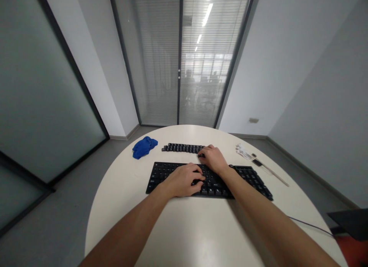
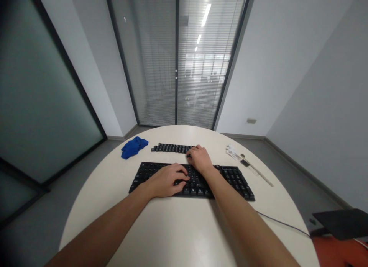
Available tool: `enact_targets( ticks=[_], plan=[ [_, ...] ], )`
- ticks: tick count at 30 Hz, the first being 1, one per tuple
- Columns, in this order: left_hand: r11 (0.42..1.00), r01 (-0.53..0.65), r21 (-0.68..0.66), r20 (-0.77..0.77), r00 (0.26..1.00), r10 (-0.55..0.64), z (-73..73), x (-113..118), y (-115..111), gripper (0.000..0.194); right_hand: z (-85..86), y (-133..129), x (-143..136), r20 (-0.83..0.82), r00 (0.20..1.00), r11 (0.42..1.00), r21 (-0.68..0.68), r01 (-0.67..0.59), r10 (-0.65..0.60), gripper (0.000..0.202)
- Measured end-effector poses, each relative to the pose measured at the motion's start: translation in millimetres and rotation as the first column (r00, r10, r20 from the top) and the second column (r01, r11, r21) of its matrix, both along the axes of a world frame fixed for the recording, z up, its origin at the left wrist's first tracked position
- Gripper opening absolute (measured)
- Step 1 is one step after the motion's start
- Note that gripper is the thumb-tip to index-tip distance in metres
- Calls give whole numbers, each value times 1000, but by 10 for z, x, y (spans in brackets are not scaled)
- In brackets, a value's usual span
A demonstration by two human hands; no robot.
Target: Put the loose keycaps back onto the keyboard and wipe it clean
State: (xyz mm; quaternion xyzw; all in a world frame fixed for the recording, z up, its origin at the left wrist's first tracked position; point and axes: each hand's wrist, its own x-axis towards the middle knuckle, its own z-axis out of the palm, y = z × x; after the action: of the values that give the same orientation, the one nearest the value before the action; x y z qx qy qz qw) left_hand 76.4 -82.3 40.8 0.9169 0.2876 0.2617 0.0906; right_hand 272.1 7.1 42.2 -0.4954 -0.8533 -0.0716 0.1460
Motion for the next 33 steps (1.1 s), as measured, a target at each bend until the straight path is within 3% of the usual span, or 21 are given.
enact_targets(
  ticks=[7, 11, 15, 20, 26, 33],
  plan=[
    [1000, -7, -8, -21, 1000, 7, 22, 4, -15, 23, 97, -113, 32, -44, 996, 997, -5, -76, 75, 12],
    [1000, -13, -1, -42, 999, 13, 27, 4, -22, 22, 183, -302, 123, -214, 975, 998, 8, -64, 64, 13],
    [1000, -15, 2, -66, 998, 15, 19, 8, -19, 23, 221, -567, 277, -427, 904, 994, -87, -73, 29, 11],
    [1000, -9, -5, -73, 997, 8, 40, 16, -23, 23, 149, -808, 479, -530, 846, 957, -216, -193, 51, 15],
    [1000, -8, -17, -74, 997, 7, 82, 32, -42, 24, 72, -812, 602, -585, 810, 903, -325, -282, 42, 17],
    [1000, -7, -20, -67, 998, 6, 71, 35, -41, 24, 65, -781, 620, -604, 795, 871, -361, -335, 55, 16]
  ],
)
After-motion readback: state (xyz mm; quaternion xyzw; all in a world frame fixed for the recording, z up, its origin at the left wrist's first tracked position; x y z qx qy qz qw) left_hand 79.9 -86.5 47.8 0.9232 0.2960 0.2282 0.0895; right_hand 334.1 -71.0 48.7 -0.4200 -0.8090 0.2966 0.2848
